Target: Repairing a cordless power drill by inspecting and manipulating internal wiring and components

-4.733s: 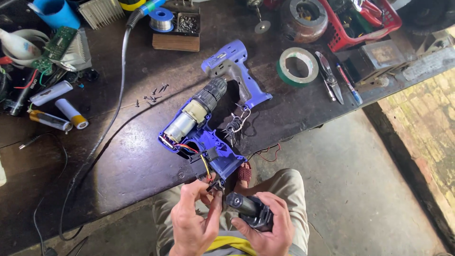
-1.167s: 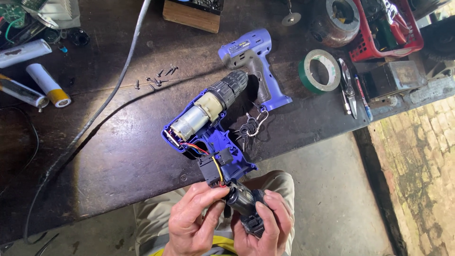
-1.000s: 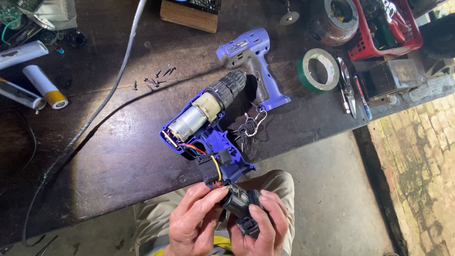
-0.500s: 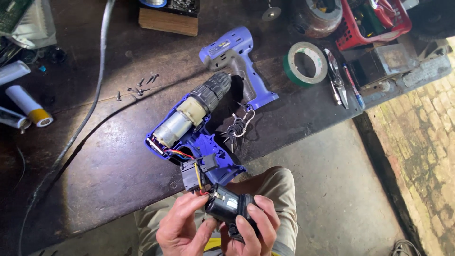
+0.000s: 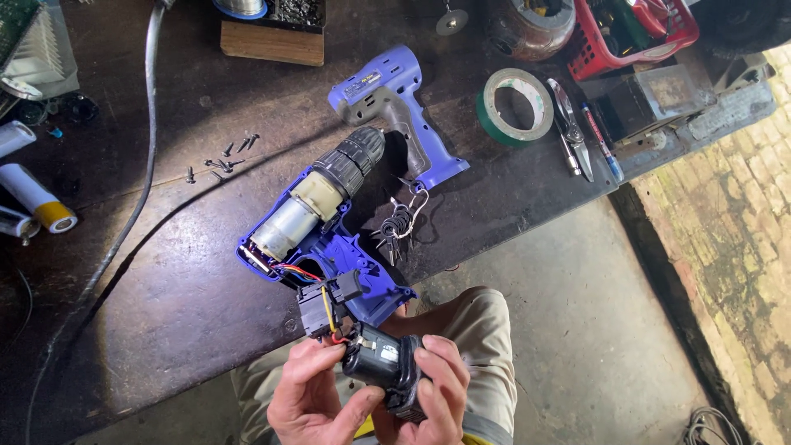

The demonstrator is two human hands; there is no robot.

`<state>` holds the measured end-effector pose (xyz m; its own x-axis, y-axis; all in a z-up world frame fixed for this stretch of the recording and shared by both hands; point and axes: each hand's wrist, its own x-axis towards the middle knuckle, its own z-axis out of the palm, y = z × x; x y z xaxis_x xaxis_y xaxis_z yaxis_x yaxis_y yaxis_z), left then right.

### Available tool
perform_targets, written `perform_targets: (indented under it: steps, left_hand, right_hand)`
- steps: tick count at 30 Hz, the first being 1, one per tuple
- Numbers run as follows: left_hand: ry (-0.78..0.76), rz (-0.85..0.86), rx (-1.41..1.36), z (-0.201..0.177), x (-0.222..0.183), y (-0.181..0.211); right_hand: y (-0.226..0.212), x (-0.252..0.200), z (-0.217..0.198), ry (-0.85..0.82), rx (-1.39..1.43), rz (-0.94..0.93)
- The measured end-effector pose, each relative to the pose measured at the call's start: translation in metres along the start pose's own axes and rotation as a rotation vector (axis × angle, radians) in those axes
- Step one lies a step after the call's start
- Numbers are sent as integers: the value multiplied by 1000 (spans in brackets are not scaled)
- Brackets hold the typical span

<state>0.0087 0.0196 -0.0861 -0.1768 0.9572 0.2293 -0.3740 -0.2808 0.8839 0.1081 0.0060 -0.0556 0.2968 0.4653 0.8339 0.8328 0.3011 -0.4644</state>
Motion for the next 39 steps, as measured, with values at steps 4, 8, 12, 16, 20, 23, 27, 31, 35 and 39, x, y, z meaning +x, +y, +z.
perform_targets:
  steps: [4,8,12,16,20,23,27,31,35,39]
  left_hand:
    - [-38,45,224,14,19,23]
    - [-214,57,307,13,48,49]
    - [-277,38,341,7,55,53]
    - [-309,24,321,2,57,50]
    - [-335,23,330,-5,57,47]
    - [-362,33,303,-5,62,52]
    - [-406,-46,279,-8,62,53]
    - [-458,-53,269,-9,66,54]
    - [-461,-54,261,-10,65,54]
    - [-464,-39,281,-12,66,56]
  right_hand:
    - [-6,7,-7,-118,146,189]
    - [-16,4,-3,-122,139,452]
    - [-13,-9,2,-59,174,447]
    - [-26,-1,4,-31,276,629]
    - [-23,-1,-10,-94,348,727]
    - [-27,14,-18,-159,263,820]
    - [-35,36,-22,-256,242,938]
    - [-34,41,-22,-223,304,924]
    - [-29,29,-25,-233,276,891]
    - [-33,16,-22,-238,170,742]
